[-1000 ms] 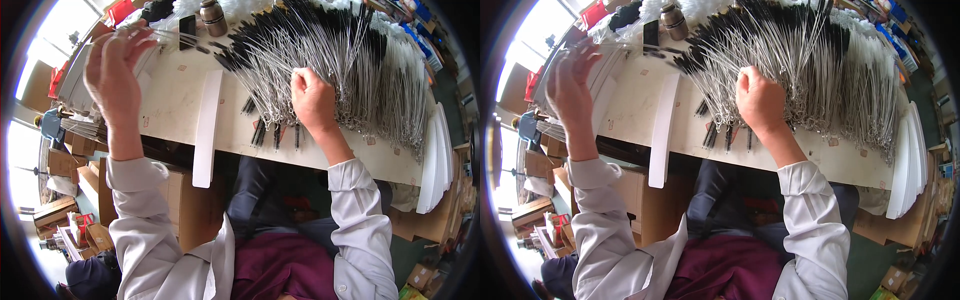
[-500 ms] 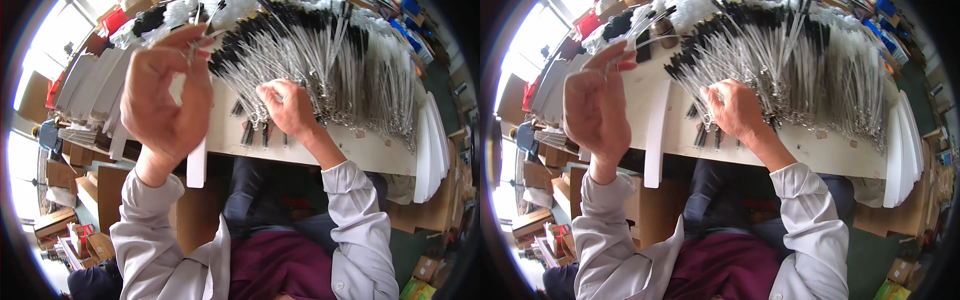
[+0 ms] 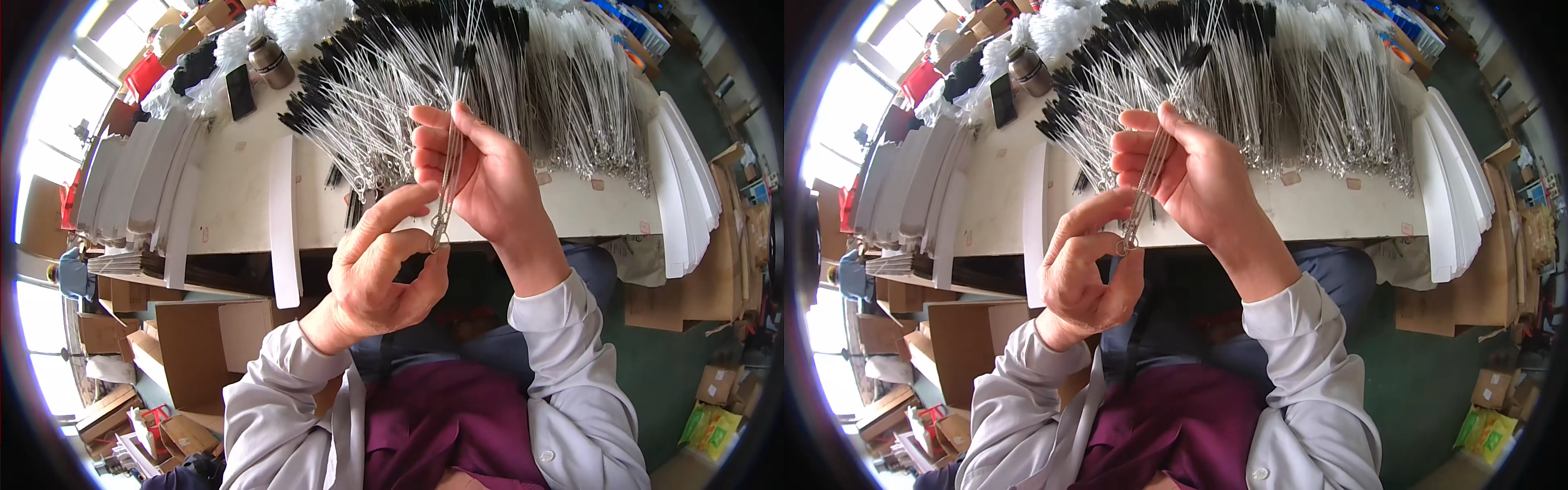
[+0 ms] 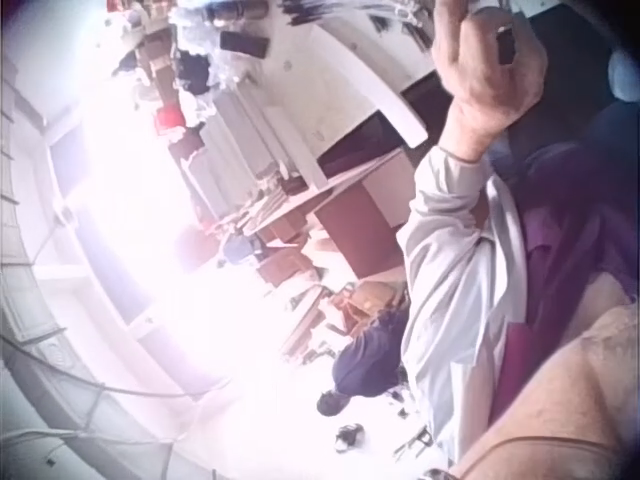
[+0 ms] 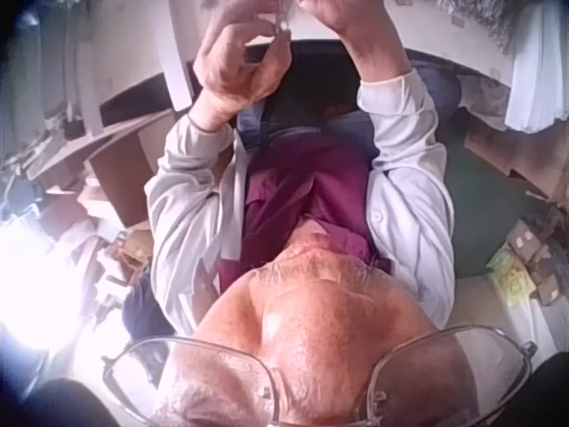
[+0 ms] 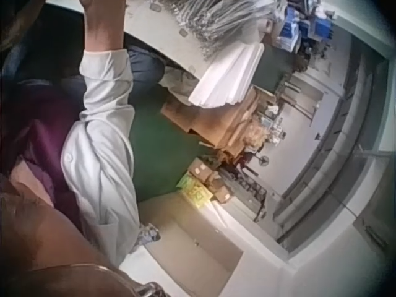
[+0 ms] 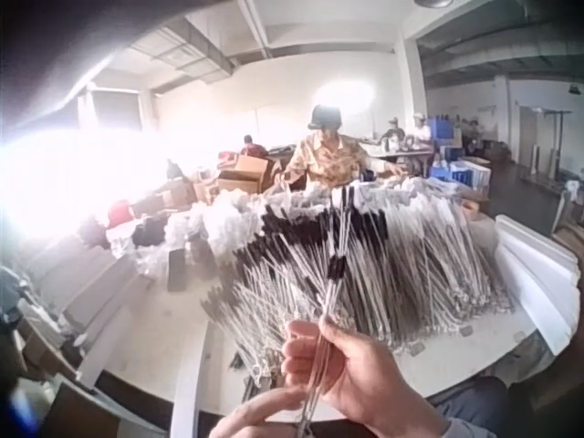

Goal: Packing bundles of small wire-like brushes into white cardboard boxes.

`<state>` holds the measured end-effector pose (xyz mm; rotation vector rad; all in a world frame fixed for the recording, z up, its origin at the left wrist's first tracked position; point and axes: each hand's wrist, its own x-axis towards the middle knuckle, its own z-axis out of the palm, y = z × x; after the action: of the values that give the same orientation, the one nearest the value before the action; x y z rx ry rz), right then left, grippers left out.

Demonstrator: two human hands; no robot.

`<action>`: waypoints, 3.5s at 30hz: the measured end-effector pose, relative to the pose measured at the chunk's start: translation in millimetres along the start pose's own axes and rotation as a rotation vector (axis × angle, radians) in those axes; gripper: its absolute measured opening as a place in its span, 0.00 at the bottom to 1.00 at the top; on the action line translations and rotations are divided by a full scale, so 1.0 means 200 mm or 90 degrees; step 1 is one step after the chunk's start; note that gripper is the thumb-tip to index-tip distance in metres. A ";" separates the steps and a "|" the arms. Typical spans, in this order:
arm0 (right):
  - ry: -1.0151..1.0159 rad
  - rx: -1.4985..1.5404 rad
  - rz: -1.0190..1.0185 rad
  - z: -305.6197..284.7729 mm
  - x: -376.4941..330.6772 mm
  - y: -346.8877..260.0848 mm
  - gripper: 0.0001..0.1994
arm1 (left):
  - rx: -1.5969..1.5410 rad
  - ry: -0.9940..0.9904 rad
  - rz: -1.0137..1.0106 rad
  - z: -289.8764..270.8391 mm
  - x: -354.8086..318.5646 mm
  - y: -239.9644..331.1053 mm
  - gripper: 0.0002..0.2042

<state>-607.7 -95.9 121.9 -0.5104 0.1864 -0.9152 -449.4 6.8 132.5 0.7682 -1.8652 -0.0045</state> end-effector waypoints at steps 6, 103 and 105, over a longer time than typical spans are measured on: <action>0.069 -0.073 0.082 0.09 0.03 0.19 0.23 | -0.041 0.075 -0.145 -0.01 -0.19 0.12 0.13; 0.396 -0.574 -0.161 -0.23 -0.77 0.25 0.09 | -0.063 -0.352 -0.101 0.24 -0.44 0.04 0.08; 0.394 -0.525 -0.186 -0.26 -0.80 0.26 0.09 | -0.101 -0.343 -0.163 0.23 -0.44 0.03 0.07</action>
<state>-686.6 40.6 40.2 -1.0174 1.1043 -1.2544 -470.5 41.2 40.9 0.9518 -2.2173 -0.5643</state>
